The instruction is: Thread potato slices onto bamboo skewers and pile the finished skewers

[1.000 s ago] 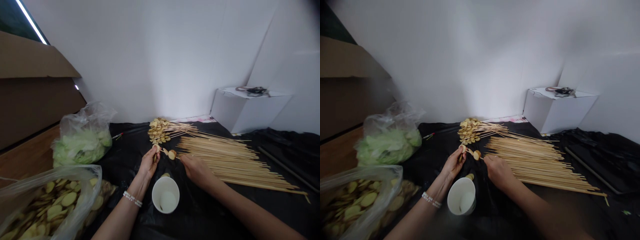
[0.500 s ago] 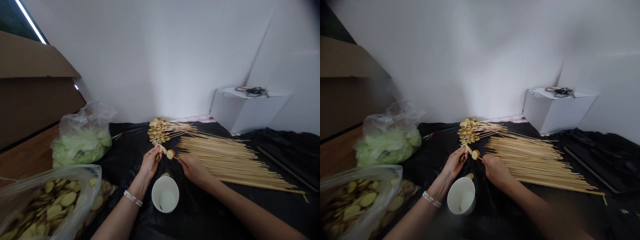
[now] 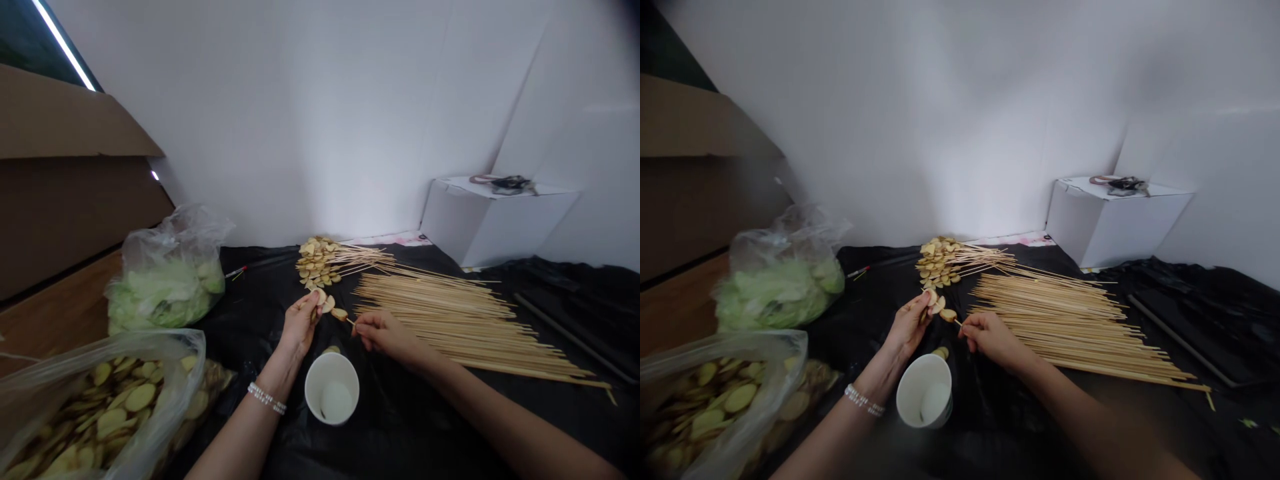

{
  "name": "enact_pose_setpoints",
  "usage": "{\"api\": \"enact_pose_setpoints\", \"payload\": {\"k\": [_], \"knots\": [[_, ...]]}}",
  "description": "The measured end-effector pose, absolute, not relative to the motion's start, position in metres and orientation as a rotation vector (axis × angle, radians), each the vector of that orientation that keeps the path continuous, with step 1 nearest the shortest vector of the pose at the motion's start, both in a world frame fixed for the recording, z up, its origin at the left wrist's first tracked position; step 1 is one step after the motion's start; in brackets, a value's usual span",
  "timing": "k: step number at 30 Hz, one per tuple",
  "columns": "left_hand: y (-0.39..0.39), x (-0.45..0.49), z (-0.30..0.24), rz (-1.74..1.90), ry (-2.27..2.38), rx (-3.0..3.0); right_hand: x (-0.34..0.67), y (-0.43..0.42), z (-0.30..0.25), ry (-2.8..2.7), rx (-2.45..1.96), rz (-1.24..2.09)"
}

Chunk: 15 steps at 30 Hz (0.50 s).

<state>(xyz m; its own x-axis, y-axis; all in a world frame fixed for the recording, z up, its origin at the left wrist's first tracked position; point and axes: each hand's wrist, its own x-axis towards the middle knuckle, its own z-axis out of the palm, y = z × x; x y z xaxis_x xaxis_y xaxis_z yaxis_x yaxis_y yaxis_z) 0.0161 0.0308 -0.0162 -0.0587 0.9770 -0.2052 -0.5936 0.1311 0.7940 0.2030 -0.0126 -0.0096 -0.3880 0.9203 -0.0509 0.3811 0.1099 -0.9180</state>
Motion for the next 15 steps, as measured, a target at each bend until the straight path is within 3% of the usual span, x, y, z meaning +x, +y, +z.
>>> {"api": "enact_pose_setpoints", "payload": {"k": [6, 15], "knots": [[0.0307, 0.0177, -0.0202, 1.424, 0.932, 0.579, 0.203, -0.016, -0.0127, -2.097, -1.279, 0.502], [0.0318, 0.0173, -0.0155, 1.429, 0.956, 0.484, 0.2091, -0.0115, -0.0192, -2.16, -1.295, 0.343]]}}
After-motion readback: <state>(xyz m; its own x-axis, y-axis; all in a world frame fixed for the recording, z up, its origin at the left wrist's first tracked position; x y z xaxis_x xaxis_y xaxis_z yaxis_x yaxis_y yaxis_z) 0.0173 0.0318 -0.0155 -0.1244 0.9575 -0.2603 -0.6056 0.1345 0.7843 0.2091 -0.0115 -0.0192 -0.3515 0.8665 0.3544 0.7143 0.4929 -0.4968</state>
